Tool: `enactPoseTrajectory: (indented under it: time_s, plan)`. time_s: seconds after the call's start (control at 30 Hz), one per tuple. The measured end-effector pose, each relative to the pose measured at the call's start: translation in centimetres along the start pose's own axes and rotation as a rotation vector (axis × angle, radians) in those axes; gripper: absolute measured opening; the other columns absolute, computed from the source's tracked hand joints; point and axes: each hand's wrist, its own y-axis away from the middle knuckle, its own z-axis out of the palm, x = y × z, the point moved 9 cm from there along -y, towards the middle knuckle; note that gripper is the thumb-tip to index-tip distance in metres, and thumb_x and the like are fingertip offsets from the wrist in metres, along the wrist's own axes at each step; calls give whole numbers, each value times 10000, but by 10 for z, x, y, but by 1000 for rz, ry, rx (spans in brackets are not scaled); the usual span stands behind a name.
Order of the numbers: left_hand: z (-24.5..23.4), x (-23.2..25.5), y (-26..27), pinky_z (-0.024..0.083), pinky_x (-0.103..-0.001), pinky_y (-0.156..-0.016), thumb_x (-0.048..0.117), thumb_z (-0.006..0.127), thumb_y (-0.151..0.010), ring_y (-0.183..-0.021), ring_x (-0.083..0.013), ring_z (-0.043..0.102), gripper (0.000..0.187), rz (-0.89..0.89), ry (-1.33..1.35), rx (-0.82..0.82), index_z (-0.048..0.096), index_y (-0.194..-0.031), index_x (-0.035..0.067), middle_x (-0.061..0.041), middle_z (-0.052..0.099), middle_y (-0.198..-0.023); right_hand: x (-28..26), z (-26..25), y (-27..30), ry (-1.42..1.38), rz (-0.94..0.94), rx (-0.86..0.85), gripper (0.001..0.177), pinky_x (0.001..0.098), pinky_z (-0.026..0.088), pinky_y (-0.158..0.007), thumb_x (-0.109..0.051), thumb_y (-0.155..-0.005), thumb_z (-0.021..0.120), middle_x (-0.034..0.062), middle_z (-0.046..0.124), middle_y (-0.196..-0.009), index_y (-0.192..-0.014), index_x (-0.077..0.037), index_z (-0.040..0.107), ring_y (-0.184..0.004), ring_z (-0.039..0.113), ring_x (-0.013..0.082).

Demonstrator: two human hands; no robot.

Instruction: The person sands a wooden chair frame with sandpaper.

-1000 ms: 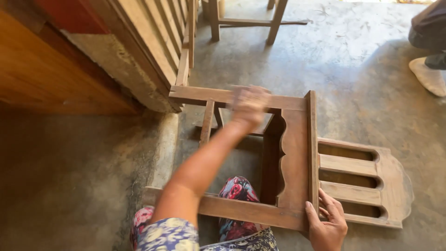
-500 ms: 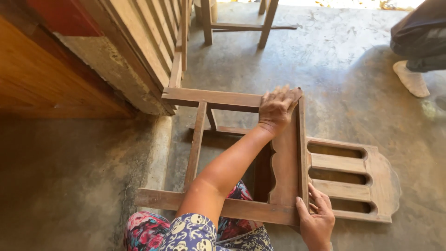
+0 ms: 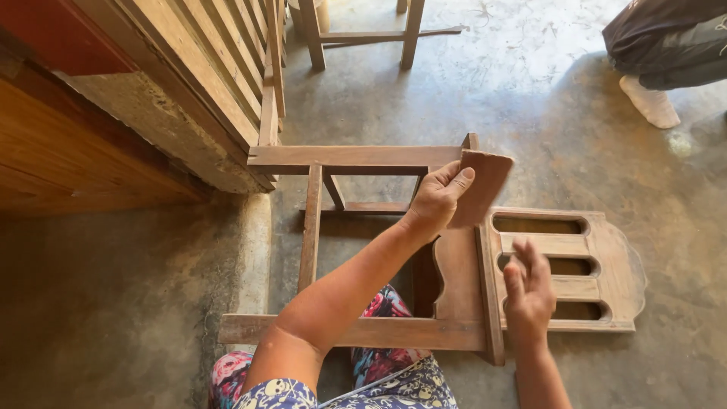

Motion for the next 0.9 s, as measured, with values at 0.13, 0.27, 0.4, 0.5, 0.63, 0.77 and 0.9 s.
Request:
enactPoseTrajectory:
  time_s: [0.13,0.27,0.4,0.5,0.63,0.77,0.9]
  plan:
    - [13,-31,20,630,-258,-714,145,672,-1054,-799,-132,746,127,-66,425,115,693,-1167,92,-76,757,-918,46,31,-30,-414,-151,-187,856,595,269,-1191,-338,-875,620,250,413,-1550,-1582,26,303,-1472,350,384]
    - [11,-100,32,609,-210,-634,170,729,-1019,-746,-90,723,109,-140,324,121,685,-1103,117,11,716,-852,26,29,-16,-542,146,137,328,471,555,-1001,-116,-1035,673,170,702,-1189,-1342,-2,665,-1062,676,211]
    - [-30,-59,52,610,-303,-808,250,715,-1028,-914,-183,764,251,-68,-74,30,674,-1268,186,-82,769,-982,-36,-19,13,-76,-356,176,650,463,192,-1309,41,-1081,481,157,265,-1720,-1679,-100,269,-1564,248,284]
    - [-93,-4,54,593,-466,-926,313,648,-1002,-1054,-323,752,401,121,-663,66,608,-1379,184,-100,764,-1057,-57,-8,50,391,-583,4,553,512,327,-1242,112,-1017,455,372,459,-1556,-1570,95,452,-1470,397,461]
    - [-174,-1,62,550,-455,-944,254,676,-967,-1027,-334,699,355,339,-1034,364,653,-1308,159,-80,716,-1030,12,33,58,773,-465,-315,781,617,367,-1140,-341,-897,600,233,316,-1686,-1624,-157,384,-1516,303,493]
    - [-182,-24,56,510,-462,-1006,330,630,-978,-1132,-307,639,456,251,-1178,244,592,-1405,174,-63,668,-1147,23,72,-34,897,-600,-264,788,660,454,-1063,-526,-890,640,311,387,-1624,-1569,-153,496,-1464,367,587]
    - [-185,-23,35,469,-470,-1035,389,571,-1002,-1258,-284,559,469,179,-1285,119,566,-1427,191,-56,620,-1246,22,145,-156,1055,-1108,-108,488,603,364,-1237,-360,-939,685,170,703,-1326,-1341,-85,721,-1430,516,519]
